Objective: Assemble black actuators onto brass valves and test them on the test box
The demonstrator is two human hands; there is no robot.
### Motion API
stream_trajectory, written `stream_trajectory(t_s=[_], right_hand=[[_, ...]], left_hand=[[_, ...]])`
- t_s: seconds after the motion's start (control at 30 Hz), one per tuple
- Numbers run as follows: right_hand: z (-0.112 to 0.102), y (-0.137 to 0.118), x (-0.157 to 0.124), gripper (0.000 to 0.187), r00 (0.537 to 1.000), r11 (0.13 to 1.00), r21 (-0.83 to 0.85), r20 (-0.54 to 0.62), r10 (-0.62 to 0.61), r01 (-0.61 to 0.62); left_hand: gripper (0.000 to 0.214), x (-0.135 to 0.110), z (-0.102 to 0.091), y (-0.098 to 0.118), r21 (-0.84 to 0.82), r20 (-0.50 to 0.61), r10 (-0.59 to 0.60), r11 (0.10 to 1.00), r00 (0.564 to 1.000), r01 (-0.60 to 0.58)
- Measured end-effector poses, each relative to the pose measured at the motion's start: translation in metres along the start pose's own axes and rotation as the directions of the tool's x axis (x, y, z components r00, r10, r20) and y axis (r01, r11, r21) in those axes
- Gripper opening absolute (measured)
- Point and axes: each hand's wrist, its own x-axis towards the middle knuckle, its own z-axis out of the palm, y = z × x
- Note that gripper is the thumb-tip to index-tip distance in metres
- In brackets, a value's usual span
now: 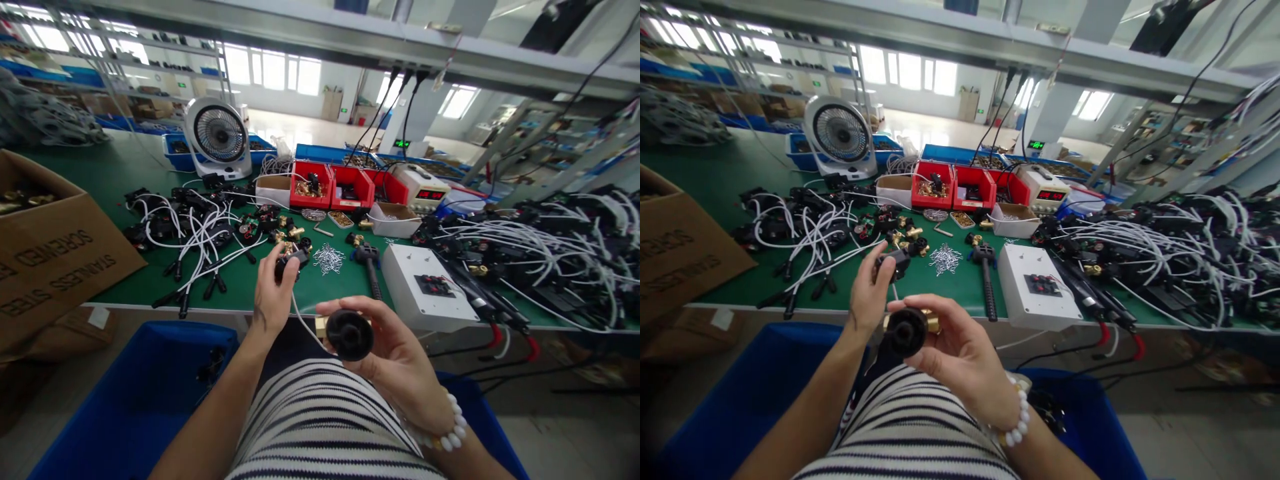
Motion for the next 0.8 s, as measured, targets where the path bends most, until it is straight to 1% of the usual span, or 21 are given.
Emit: stream_trajectory(t_s=[0.07, 0.1, 0.13, 0.2, 0.27, 0.3, 0.33, 0.37, 0.4, 0.43, 0.47, 0.5, 0.53, 0.57, 0.6, 0.63, 0.67, 0.7, 0.73, 0.8], right_hand=[[-0.003, 0.005, 0.001, 0.043, 0.999, 0.999, -0.001, -0.033, 0.043, -0.043], [-0.006, 0.009, 0.002, 0.041, 0.995, 0.997, 0.002, -0.064, 0.072, -0.072], [-0.009, 0.012, 0.004, 0.041, 0.989, 0.994, 0.008, -0.101, 0.107, -0.107], [-0.014, 0.02, 0.007, 0.043, 0.968, 0.985, 0.029, -0.178, 0.174, -0.172], [-0.019, 0.026, 0.01, 0.047, 0.941, 0.974, 0.05, -0.253, 0.225, -0.219], [-0.02, 0.029, 0.011, 0.049, 0.93, 0.971, 0.061, -0.281, 0.238, -0.23], [-0.02, 0.032, 0.013, 0.051, 0.919, 0.97, 0.069, -0.31, 0.243, -0.233], [-0.021, 0.036, 0.014, 0.053, 0.91, 0.97, 0.071, -0.336, 0.242, -0.231], [-0.021, 0.039, 0.015, 0.055, 0.907, 0.972, 0.066, -0.352, 0.233, -0.224], [-0.022, 0.042, 0.016, 0.058, 0.91, 0.976, 0.055, -0.353, 0.217, -0.212], [-0.024, 0.045, 0.018, 0.061, 0.922, 0.979, 0.033, -0.332, 0.201, -0.201], [-0.028, 0.046, 0.022, 0.063, 0.94, 0.979, -0.005, -0.281, 0.193, -0.202], [-0.033, 0.046, 0.027, 0.062, 0.959, 0.973, -0.076, -0.201, 0.199, -0.218], [-0.041, 0.044, 0.035, 0.058, 0.969, 0.95, -0.207, -0.126, 0.213, -0.235], [-0.051, 0.041, 0.047, 0.052, 0.969, 0.894, -0.376, -0.067, 0.238, -0.246], [-0.062, 0.036, 0.061, 0.042, 0.966, 0.781, -0.579, -0.054, 0.253, -0.237], [-0.074, 0.031, 0.079, 0.034, 0.973, 0.57, -0.791, -0.144, 0.181, -0.223], [-0.087, 0.027, 0.1, 0.031, 0.971, 0.465, -0.853, -0.227, 0.079, -0.237], [-0.1, 0.023, 0.121, 0.031, 0.958, 0.393, -0.883, -0.286, -0.014, -0.258], [-0.126, 0.024, 0.166, 0.03, 0.93, 0.264, -0.912, -0.351, -0.107, -0.314]], left_hand=[[0.069, 0.009, 0.009, -0.027, 0.09, 0.039, -0.073, 0.994, 0.997, 0.069], [0.07, 0.013, 0.011, -0.037, 0.128, 0.052, -0.095, 0.988, 0.994, 0.088], [0.072, 0.017, 0.012, -0.044, 0.162, 0.05, -0.104, 0.982, 0.993, 0.095], [0.077, 0.023, 0.009, -0.046, 0.203, 0.005, -0.081, 0.976, 0.997, 0.078], [0.079, 0.023, 0.001, -0.036, 0.191, -0.055, -0.021, 0.981, 0.998, 0.031], [0.076, 0.021, -0.004, -0.027, 0.159, -0.051, 0.01, 0.987, 0.999, -0.002], [0.071, 0.016, -0.008, -0.018, 0.106, -0.011, 0.036, 0.994, 0.999, -0.035], [0.065, 0.009, -0.012, -0.009, 0.037, 0.068, 0.061, 0.997, 0.996, -0.063], [0.059, 0.001, -0.014, -0.001, -0.041, 0.179, 0.083, 0.996, 0.98, -0.077], [0.055, -0.008, -0.014, 0.005, -0.113, 0.284, 0.102, 0.991, 0.953, -0.073], [0.051, -0.016, -0.014, 0.01, -0.169, 0.363, 0.114, 0.984, 0.925, -0.055], [0.047, -0.023, -0.013, 0.013, -0.207, 0.4, 0.11, 0.978, 0.91, -0.027], [0.044, -0.028, -0.011, 0.014, -0.235, 0.405, 0.099, 0.972, 0.909, -0.001], [0.041, -0.032, -0.01, 0.013, -0.256, 0.384, 0.081, 0.966, 0.92, 0.022], [0.04, -0.033, -0.009, 0.012, -0.275, 0.352, 0.065, 0.961, 0.934, 0.037], [0.038, -0.034, -0.009, 0.011, -0.294, 0.321, 0.058, 0.955, 0.945, 0.041], [0.039, -0.033, -0.011, 0.01, -0.309, 0.301, 0.063, 0.951, 0.952, 0.035], [0.04, -0.032, -0.013, 0.01, -0.32, 0.289, 0.075, 0.947, 0.954, 0.022], [0.041, -0.032, -0.015, 0.012, -0.329, 0.285, 0.093, 0.944, 0.954, 0.006], [0.04, -0.031, -0.021, 0.018, -0.345, 0.286, 0.158, 0.937, 0.945, -0.053]])
